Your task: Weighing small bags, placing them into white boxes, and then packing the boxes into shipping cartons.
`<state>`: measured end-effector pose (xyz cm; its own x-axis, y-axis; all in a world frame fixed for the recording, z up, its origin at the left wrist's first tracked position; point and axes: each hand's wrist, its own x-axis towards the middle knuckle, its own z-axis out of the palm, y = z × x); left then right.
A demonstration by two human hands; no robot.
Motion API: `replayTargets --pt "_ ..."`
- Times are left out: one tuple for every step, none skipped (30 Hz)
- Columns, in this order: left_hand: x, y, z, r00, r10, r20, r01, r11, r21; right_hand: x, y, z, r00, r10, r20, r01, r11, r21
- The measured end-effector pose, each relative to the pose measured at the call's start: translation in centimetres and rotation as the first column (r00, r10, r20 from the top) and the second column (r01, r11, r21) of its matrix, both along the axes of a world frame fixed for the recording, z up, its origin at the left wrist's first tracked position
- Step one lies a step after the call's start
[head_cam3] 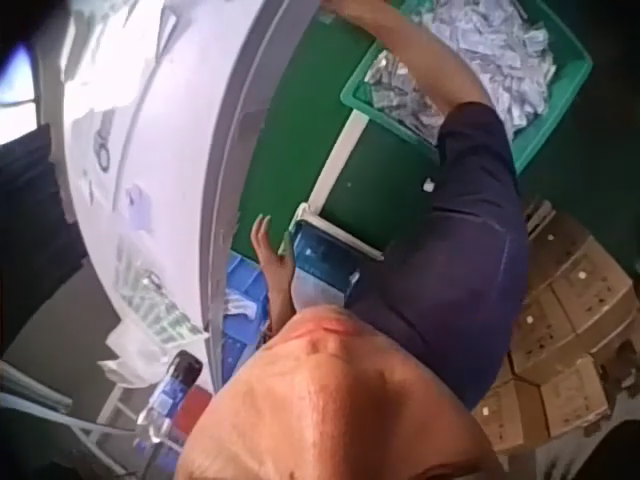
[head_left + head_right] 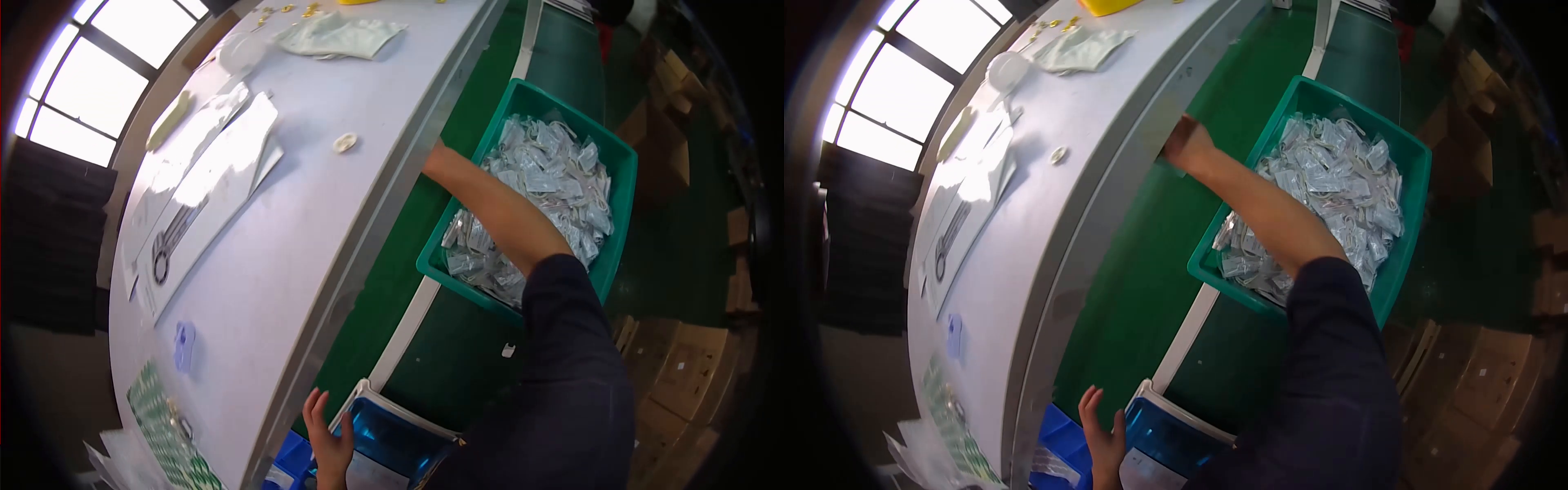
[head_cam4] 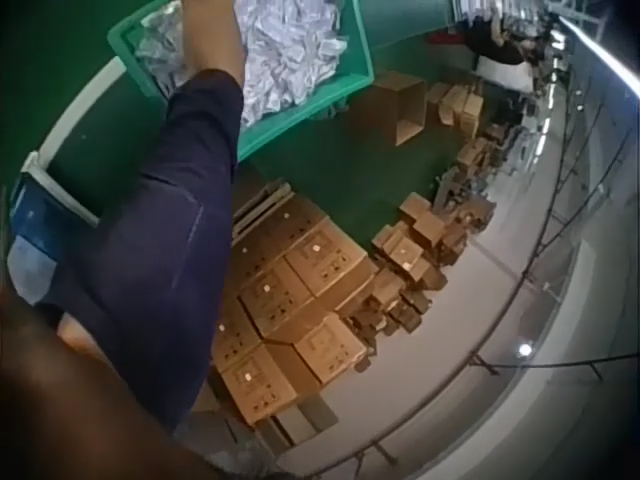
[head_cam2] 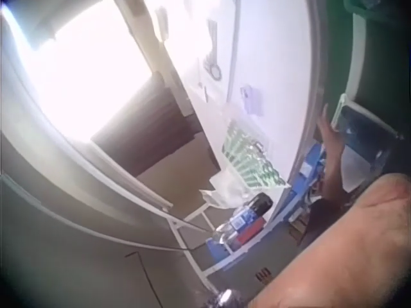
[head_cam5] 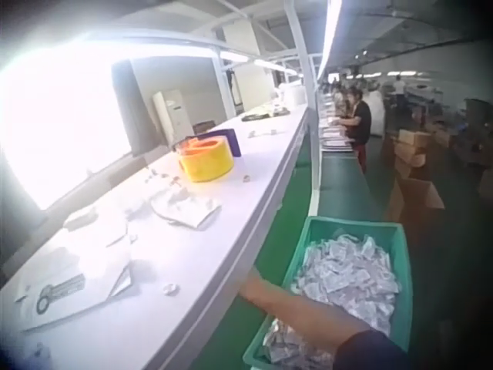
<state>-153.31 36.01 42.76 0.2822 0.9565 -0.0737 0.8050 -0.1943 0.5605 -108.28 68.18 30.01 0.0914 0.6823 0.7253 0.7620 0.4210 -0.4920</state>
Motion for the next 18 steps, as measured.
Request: replayTargets --pt "0.2 -0.4 0.6 0.998 -0.049 -0.031 0.052 0.996 0.074 -3.7 -3.3 1.8 1.000 -0.003 -0.005 0.002 0.986 -0.168" --pt "0.5 -0.7 1.0 0.993 -0.099 -0.065 0.107 0.984 0.145 -7.3 -7.7 5.6 1.000 -0.006 0.007 0.008 0.943 -0.332" --pt "1.8 -0.5 1.3 0.993 -0.119 -0.016 0.120 0.978 0.169 -9.2 -11.8 8.4 0.993 0.037 -0.108 -0.072 0.939 -0.337" --pt "3.5 -0.1 1.4 0.990 -0.136 0.030 0.128 0.973 0.192 -10.8 -15.4 10.4 0.971 0.080 -0.224 -0.154 0.928 -0.338" --pt "4.8 0.5 1.3 0.986 -0.159 0.049 0.143 0.961 0.236 -12.3 -18.7 11.4 0.971 0.104 -0.215 -0.176 0.921 -0.349" --pt "6.2 1.3 1.0 0.980 -0.188 0.069 0.162 0.947 0.279 -13.6 -21.8 12.0 0.981 0.094 -0.170 -0.152 0.916 -0.371" --pt "7.1 2.1 0.9 0.976 -0.210 0.053 0.177 0.915 0.362 -15.0 -24.6 12.8 0.987 0.097 -0.131 -0.142 0.911 -0.388" --pt "8.1 2.7 0.2 0.966 -0.254 0.042 0.212 0.877 0.430 -16.1 -27.7 13.9 0.982 0.089 -0.167 -0.157 0.877 -0.453" --pt "8.1 2.8 -0.6 0.955 -0.256 0.147 0.159 0.866 0.474 -18.1 -30.4 15.9 0.970 0.113 -0.217 -0.210 0.840 -0.500" --pt "7.3 2.0 -1.3 0.933 -0.254 0.253 0.092 0.851 0.517 -20.0 -33.5 18.1 0.967 0.141 -0.212 -0.241 0.781 -0.576" --pt "6.3 0.7 -1.3 0.934 -0.247 0.259 0.060 0.822 0.566 -21.0 -36.3 19.9 0.965 0.168 -0.203 -0.257 0.770 -0.584" --pt "5.2 -1.6 -1.6 0.839 -0.224 0.495 -0.037 0.885 0.463 -21.7 -38.8 21.6 0.912 0.244 -0.328 -0.380 0.803 -0.459" --pt "4.2 -4.8 -1.6 0.692 -0.181 0.699 -0.092 0.938 0.333 -22.1 -41.5 22.3 0.840 0.312 -0.444 -0.474 0.820 -0.321" --pt "2.6 -8.2 -0.9 0.716 -0.083 0.693 -0.116 0.965 0.236 -22.8 -43.6 21.6 0.793 0.432 -0.429 -0.532 0.835 -0.142" --pt "1.5 -11.1 0.6 0.734 -0.175 0.657 -0.085 0.935 0.344 -23.6 -45.5 21.0 0.731 0.558 -0.392 -0.589 0.806 0.050" --pt "0.4 -13.8 1.9 0.749 -0.259 0.609 -0.051 0.895 0.443 -23.7 -46.8 22.1 0.789 0.589 -0.178 -0.605 0.794 -0.055" --pt "-0.9 -16.7 3.3 0.774 -0.245 0.584 -0.020 0.912 0.410 -25.0 -48.4 22.8 0.777 0.596 -0.204 -0.623 0.774 -0.111" --pt "-1.7 -19.8 3.7 0.691 -0.164 0.704 -0.102 0.942 0.319 -26.4 -50.0 23.5 0.760 0.610 -0.224 -0.647 0.744 -0.167"
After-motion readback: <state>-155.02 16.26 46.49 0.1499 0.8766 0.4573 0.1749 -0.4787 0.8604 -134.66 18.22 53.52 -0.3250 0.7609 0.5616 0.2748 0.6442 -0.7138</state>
